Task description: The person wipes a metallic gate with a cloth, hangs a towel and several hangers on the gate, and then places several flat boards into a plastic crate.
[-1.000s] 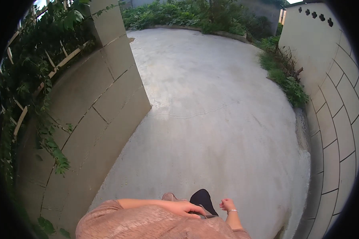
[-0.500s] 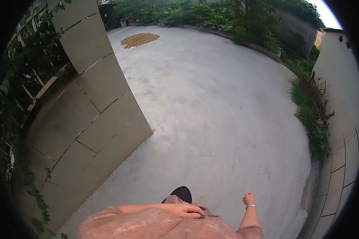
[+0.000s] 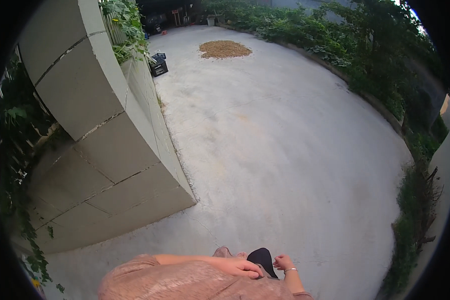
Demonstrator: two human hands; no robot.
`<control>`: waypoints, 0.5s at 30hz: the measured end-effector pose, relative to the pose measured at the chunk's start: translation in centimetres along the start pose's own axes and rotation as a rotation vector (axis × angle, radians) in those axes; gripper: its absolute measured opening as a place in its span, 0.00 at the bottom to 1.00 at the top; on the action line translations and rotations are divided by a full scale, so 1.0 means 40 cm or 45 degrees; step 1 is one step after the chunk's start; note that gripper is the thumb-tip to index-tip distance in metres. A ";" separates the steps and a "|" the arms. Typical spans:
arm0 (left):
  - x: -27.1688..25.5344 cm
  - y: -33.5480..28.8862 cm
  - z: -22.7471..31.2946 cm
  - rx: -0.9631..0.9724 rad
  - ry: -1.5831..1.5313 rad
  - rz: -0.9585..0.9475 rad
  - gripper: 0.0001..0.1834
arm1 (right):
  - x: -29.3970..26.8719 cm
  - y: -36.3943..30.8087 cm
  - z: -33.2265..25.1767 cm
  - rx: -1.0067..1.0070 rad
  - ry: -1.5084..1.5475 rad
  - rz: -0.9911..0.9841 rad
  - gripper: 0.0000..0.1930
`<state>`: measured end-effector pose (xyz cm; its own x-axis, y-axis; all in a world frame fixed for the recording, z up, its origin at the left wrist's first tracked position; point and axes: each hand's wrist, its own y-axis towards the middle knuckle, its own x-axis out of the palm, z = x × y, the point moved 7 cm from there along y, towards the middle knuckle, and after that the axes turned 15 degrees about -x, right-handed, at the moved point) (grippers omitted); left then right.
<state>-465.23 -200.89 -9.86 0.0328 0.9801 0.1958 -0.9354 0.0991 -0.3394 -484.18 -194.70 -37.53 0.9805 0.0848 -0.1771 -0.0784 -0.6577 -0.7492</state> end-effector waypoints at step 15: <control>-1.022 0.167 0.317 0.027 -0.169 0.486 0.18 | -0.832 0.725 -0.616 0.052 -0.041 0.409 0.06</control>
<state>-477.30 -242.50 -8.46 -0.3625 0.9150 0.1770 -0.8789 -0.2725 -0.3916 -514.66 -235.05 -37.65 0.8984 -0.0977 -0.4282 -0.3904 -0.6244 -0.6766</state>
